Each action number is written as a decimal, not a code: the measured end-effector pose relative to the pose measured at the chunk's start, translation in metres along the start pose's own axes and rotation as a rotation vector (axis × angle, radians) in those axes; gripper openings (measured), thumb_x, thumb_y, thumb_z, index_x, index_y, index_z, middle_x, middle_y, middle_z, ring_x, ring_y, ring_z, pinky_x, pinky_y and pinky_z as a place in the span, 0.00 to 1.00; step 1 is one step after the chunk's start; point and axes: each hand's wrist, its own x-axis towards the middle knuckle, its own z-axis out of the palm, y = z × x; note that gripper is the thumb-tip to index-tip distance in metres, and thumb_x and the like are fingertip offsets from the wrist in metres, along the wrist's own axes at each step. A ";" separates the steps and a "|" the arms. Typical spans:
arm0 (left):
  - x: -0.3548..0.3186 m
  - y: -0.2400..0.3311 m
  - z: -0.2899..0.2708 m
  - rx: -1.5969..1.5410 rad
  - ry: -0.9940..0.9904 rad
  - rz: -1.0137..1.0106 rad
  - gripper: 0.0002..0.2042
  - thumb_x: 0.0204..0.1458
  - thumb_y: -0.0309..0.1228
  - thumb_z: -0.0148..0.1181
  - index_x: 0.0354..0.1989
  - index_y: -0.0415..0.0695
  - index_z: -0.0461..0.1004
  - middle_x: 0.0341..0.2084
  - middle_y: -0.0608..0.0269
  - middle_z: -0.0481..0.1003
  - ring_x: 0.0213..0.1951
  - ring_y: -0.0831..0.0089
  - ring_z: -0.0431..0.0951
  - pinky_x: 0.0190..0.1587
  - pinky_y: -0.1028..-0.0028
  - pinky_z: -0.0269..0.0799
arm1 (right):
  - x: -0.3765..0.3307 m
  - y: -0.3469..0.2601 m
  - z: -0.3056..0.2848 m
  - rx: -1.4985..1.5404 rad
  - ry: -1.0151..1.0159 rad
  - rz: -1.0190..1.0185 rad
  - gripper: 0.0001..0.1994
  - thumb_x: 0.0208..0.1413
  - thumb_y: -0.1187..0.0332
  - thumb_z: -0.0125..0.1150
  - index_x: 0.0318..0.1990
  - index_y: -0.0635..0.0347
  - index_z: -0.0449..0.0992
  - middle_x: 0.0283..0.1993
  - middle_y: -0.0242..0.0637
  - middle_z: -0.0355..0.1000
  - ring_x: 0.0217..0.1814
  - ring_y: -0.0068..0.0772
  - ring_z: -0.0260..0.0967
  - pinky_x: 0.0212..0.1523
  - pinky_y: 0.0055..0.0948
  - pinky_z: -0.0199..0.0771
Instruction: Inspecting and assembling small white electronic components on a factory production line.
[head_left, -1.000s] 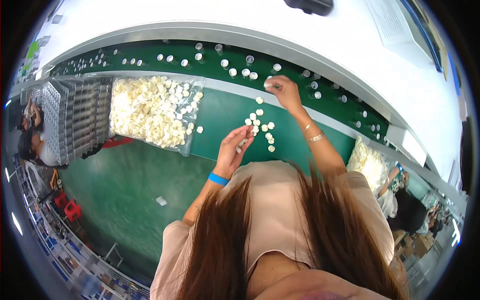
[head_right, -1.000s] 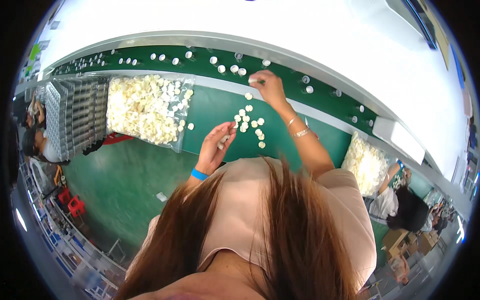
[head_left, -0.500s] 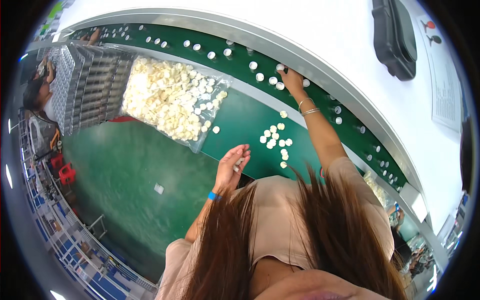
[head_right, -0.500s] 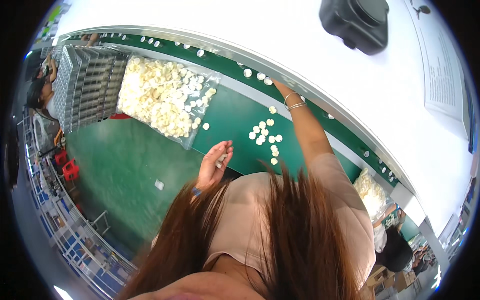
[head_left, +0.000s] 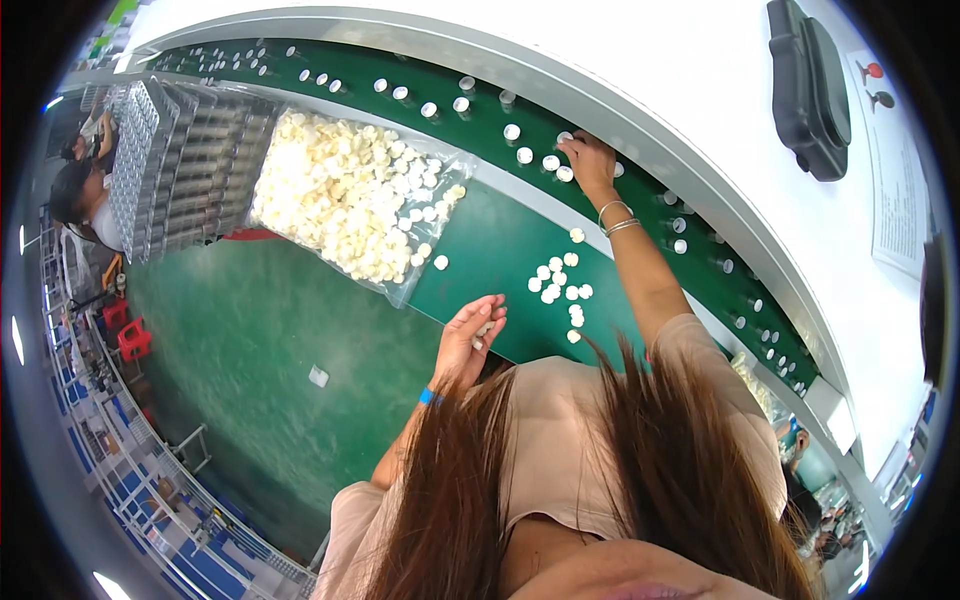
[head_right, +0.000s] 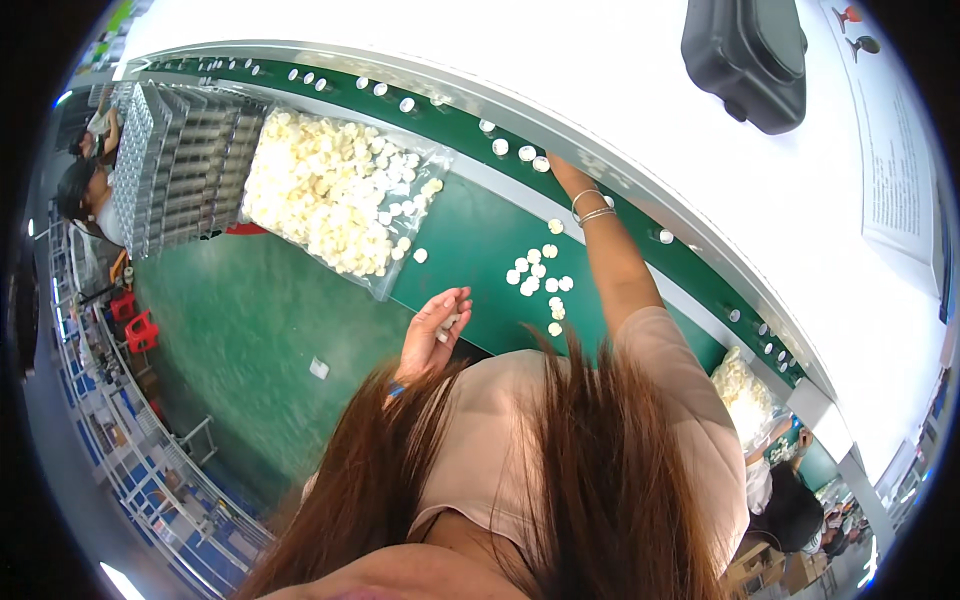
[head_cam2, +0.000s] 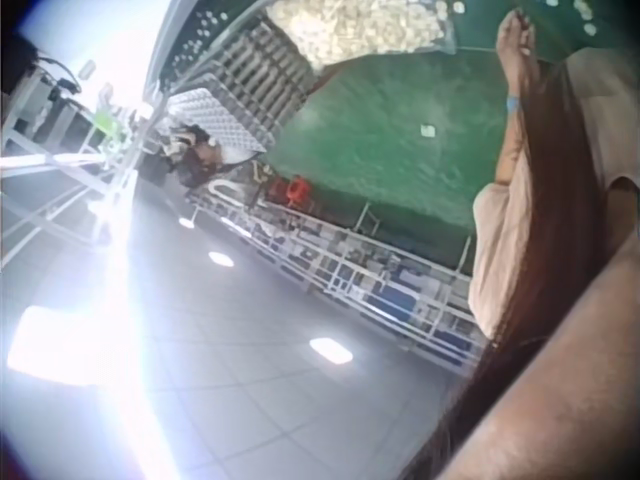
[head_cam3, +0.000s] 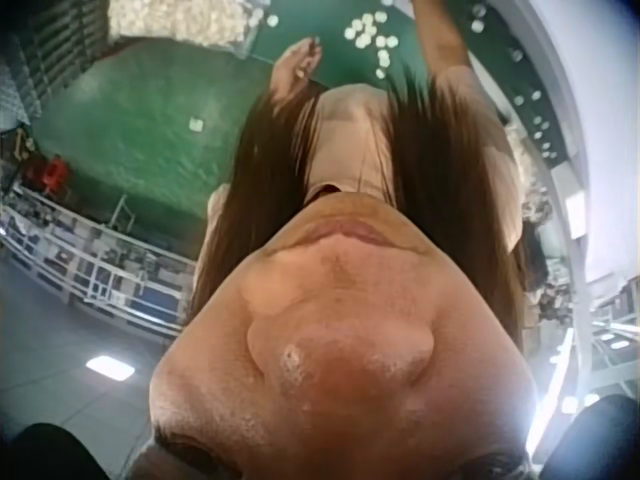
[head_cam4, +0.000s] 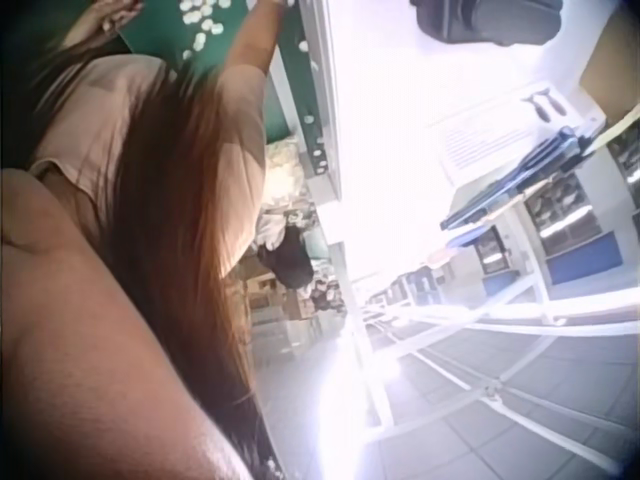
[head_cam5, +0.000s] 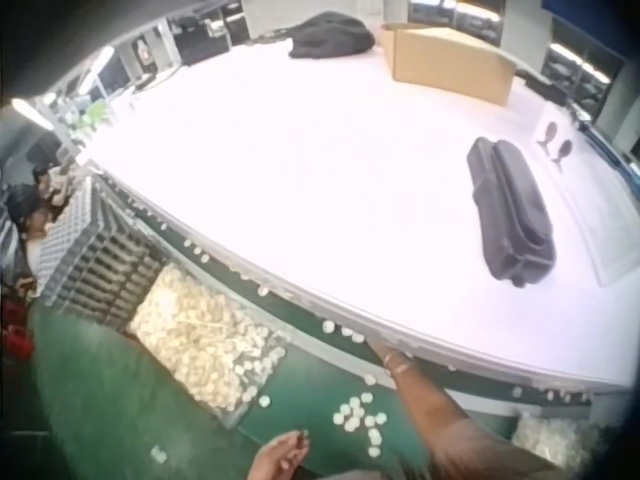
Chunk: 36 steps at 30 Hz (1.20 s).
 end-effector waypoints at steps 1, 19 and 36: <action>0.000 0.000 -0.001 -0.002 0.000 0.005 0.11 0.57 0.26 0.55 0.47 0.36 0.73 0.48 0.56 0.75 0.46 0.71 0.76 0.51 0.73 0.73 | 0.000 -0.007 -0.007 0.003 0.000 -0.002 0.09 0.46 0.59 0.67 0.34 0.49 0.81 0.38 0.33 0.76 0.38 0.41 0.73 0.39 0.36 0.72; 0.006 0.020 0.031 -0.225 -0.289 -0.003 0.20 0.60 0.29 0.47 0.59 0.31 0.60 0.59 0.44 0.62 0.59 0.57 0.66 0.63 0.63 0.63 | -0.009 -0.088 -0.120 0.112 -0.092 -0.079 0.11 0.51 0.66 0.62 0.43 0.51 0.80 0.57 0.41 0.67 0.60 0.46 0.62 0.58 0.47 0.59; -0.008 0.005 0.093 0.024 -0.649 -0.230 0.21 0.59 0.26 0.43 0.60 0.30 0.59 0.55 0.50 0.67 0.55 0.64 0.70 0.56 0.69 0.69 | -0.174 -0.177 -0.320 0.729 -0.021 0.122 0.07 0.51 0.75 0.59 0.38 0.60 0.79 0.36 0.37 0.73 0.35 0.33 0.73 0.35 0.28 0.73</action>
